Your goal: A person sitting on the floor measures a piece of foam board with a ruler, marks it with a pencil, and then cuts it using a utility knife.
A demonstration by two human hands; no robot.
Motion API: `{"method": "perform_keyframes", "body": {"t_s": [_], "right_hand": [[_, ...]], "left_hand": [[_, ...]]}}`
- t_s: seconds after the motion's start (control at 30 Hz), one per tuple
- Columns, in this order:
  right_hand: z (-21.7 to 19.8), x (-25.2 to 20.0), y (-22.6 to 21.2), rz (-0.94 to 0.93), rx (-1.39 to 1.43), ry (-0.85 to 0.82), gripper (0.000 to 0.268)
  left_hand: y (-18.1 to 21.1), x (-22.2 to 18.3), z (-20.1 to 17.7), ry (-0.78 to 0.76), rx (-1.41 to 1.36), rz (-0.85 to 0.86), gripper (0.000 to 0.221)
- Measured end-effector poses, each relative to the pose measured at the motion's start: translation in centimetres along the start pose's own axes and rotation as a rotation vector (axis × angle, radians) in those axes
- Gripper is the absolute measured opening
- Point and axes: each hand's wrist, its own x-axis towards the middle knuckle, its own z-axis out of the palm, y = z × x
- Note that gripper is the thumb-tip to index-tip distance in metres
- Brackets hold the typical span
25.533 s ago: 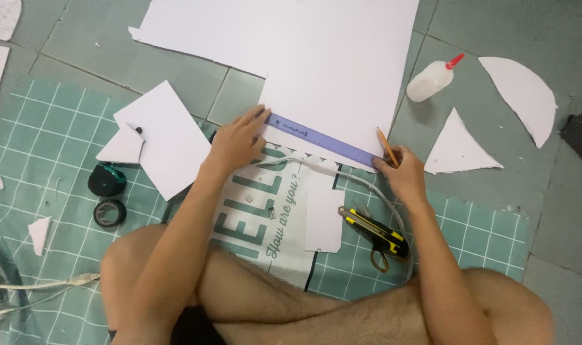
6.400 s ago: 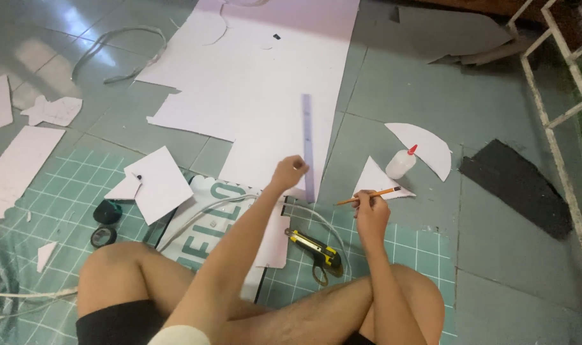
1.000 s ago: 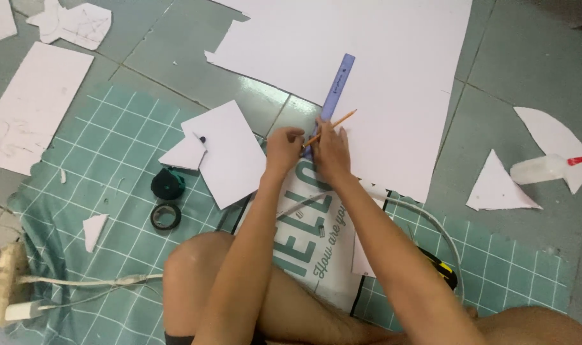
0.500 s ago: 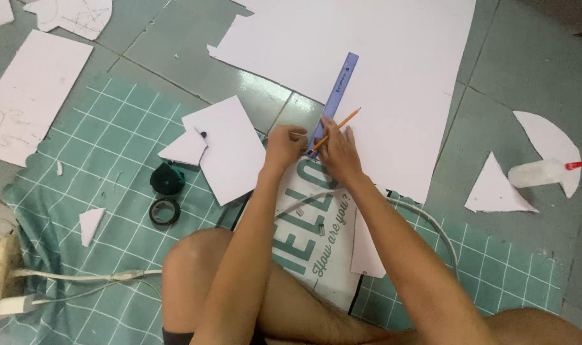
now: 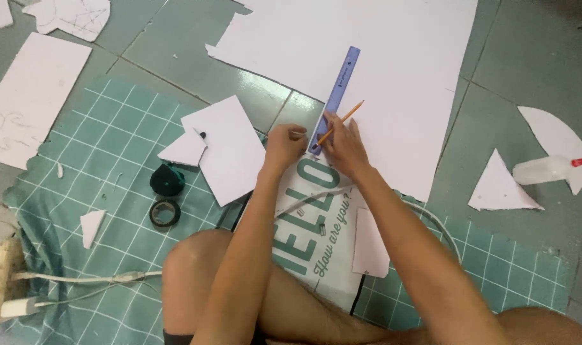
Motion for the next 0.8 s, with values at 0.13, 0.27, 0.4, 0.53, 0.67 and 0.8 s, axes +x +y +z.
{"method": "perform_keyframes", "body": {"t_s": [0.13, 0.27, 0.4, 0.53, 0.67, 0.8], "right_hand": [[0.3, -0.1, 0.2, -0.017, -0.003, 0.017, 0.035], [0.0, -0.6, -0.6, -0.018, -0.002, 0.028, 0.032], [-0.2, -1.0, -1.2, 0.003, 0.003, 0.01, 0.036], [0.3, -1.1, -1.3, -0.016, -0.016, 0.003, 0.049], [0.6, -1.0, -1.1, -0.008, -0.041, -0.008, 0.059], [0.7, -1.0, -1.3, 0.023, -0.052, -0.022, 0.058]], "left_hand": [[0.2, -0.2, -0.1, 0.005, 0.032, 0.006, 0.032], [0.8, -0.6, -0.1, -0.007, 0.005, 0.005, 0.031], [1.1, -0.9, -0.2, 0.007, 0.006, 0.02, 0.031], [2.0, -1.4, -0.7, 0.014, 0.034, 0.048, 0.03], [1.1, -0.7, -0.2, 0.039, 0.052, 0.084, 0.03], [0.8, -0.6, 0.0, 0.041, 0.05, 0.078, 0.03]]}}
